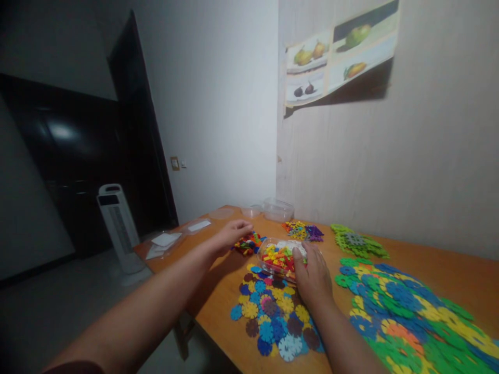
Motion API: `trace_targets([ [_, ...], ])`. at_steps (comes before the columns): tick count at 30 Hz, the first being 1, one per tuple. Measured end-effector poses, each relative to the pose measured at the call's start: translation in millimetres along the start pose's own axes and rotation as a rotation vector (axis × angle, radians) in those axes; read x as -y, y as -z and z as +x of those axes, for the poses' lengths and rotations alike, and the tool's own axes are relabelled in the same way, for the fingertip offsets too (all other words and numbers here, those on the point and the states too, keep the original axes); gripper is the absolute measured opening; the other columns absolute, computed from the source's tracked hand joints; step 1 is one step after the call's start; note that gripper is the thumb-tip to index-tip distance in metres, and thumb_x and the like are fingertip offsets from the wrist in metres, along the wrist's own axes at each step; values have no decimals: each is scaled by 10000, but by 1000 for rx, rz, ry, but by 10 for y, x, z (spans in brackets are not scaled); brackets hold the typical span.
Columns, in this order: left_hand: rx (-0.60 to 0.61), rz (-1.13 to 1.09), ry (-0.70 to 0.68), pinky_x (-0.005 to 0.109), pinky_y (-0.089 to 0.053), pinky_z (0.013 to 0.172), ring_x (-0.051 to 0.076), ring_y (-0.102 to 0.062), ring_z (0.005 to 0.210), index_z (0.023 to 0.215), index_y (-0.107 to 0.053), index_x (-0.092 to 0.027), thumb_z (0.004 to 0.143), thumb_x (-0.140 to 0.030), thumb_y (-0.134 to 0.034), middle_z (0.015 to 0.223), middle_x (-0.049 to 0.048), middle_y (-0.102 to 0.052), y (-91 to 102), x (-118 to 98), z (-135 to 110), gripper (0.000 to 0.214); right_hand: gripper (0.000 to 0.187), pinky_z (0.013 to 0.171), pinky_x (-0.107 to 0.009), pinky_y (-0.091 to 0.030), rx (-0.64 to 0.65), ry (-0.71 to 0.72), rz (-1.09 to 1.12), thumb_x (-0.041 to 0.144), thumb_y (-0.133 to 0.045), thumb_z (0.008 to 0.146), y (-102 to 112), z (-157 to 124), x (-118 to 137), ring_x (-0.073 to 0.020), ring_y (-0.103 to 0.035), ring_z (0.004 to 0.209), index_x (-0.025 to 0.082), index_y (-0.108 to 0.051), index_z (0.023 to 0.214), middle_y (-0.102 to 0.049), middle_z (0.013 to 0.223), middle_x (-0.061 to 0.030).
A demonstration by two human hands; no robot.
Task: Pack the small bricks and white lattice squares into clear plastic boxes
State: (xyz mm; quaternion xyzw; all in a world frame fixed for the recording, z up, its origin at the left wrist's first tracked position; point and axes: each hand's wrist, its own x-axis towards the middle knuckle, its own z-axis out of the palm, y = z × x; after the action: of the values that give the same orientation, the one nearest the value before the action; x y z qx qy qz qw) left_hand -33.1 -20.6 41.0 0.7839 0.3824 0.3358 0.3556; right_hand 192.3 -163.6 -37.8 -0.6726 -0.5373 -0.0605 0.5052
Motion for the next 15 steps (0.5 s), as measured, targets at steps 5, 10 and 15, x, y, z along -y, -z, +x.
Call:
trace_targets([
  [5, -10, 362, 15, 225, -427, 617, 129, -556, 655, 808, -666, -136, 837, -299, -562, 718, 30, -644, -95, -25, 64, 196, 655, 1137, -496, -335, 5, -1, -2, 598, -318, 946, -4, 2, -12, -306, -492, 1304, 107, -581, 1292, -593, 1342, -186],
  [10, 85, 617, 6, 266, -443, 671, 195, -616, 734, 744, -700, -166, 717, -247, -671, 755, 59, -686, -188, 207, -34, 91, 676, 1145, -508, -313, -8, -26, 40, 616, -330, 938, -4, -1, 12, -307, -456, 1345, 118, -565, 1329, -566, 1385, -183],
  [15, 93, 756, -7, 281, -450, 698, 235, -652, 831, 775, -704, -178, 750, -203, -612, 848, 83, -707, -282, 281, -60, 98, 733, 1164, -511, -272, -9, -107, 175, 644, -313, 935, 20, 0, 72, -302, -360, 1427, 131, -489, 1428, -474, 1489, -175],
])
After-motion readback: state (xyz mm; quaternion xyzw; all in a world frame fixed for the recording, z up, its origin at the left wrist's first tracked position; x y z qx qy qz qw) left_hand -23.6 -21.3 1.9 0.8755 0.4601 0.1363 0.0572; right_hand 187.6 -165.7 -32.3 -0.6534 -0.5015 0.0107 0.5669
